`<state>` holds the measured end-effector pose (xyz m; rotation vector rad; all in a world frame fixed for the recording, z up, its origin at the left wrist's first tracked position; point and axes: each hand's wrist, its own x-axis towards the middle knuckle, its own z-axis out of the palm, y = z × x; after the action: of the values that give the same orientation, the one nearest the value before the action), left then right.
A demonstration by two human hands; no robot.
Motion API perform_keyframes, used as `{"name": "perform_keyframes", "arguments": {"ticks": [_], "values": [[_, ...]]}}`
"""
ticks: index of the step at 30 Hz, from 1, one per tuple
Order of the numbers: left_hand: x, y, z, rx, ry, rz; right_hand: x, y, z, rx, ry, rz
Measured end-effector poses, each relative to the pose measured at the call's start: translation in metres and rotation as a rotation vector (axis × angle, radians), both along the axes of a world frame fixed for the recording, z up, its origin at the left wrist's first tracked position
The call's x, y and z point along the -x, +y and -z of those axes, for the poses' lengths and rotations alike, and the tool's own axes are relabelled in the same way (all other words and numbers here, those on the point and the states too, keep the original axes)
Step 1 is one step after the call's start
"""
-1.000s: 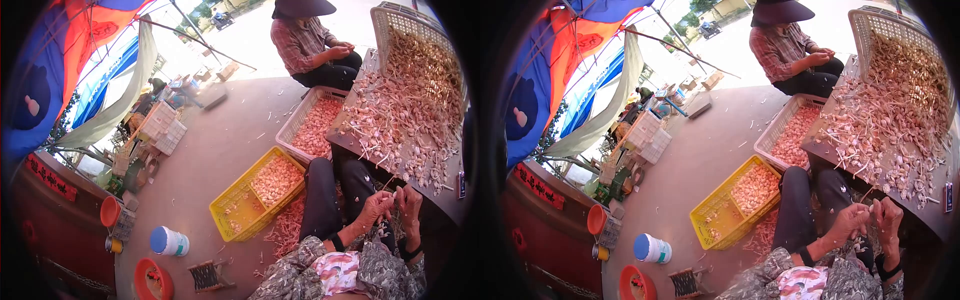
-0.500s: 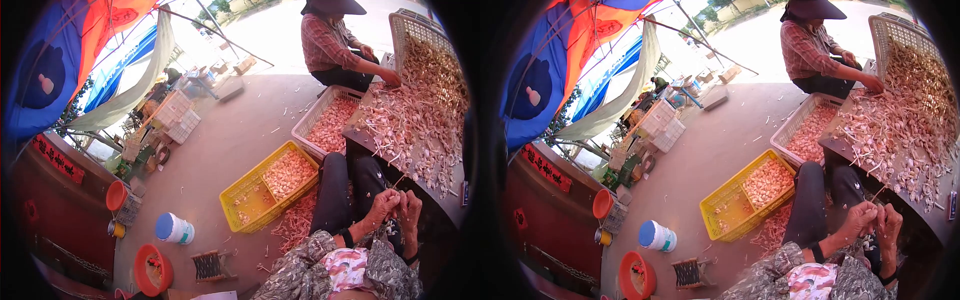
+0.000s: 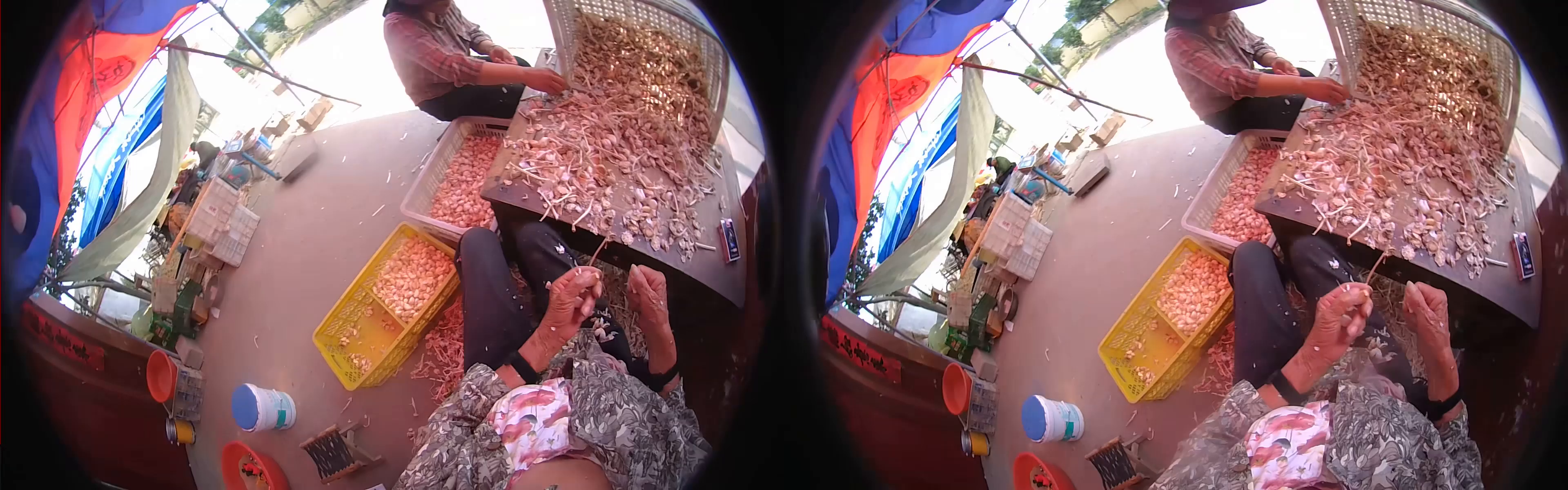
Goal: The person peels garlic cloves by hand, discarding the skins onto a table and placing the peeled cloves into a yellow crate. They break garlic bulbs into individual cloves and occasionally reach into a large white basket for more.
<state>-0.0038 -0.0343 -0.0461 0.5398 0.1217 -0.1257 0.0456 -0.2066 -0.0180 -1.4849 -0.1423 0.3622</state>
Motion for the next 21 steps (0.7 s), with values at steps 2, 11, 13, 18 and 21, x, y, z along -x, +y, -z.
{"name": "perform_keyframes", "arguments": {"ticks": [2,11,13,18,21], "values": [[-0.001,0.007,0.001,0.093,0.0,-0.008,-0.008,-0.027,0.017,0.256,-0.206,-0.005],[-0.011,0.012,0.013,0.374,-0.068,0.064,0.002,-0.079,0.035,1.092,-0.557,0.141],[-0.009,0.012,0.01,0.36,-0.04,0.055,-0.003,-0.067,0.023,0.764,-0.565,0.053],[-0.015,0.004,0.022,0.361,0.027,0.075,-0.006,-0.012,-0.04,0.505,-0.836,-0.084],[-0.012,0.001,0.035,0.369,0.097,0.063,-0.005,0.022,-0.057,0.49,-0.969,-0.322]]}}
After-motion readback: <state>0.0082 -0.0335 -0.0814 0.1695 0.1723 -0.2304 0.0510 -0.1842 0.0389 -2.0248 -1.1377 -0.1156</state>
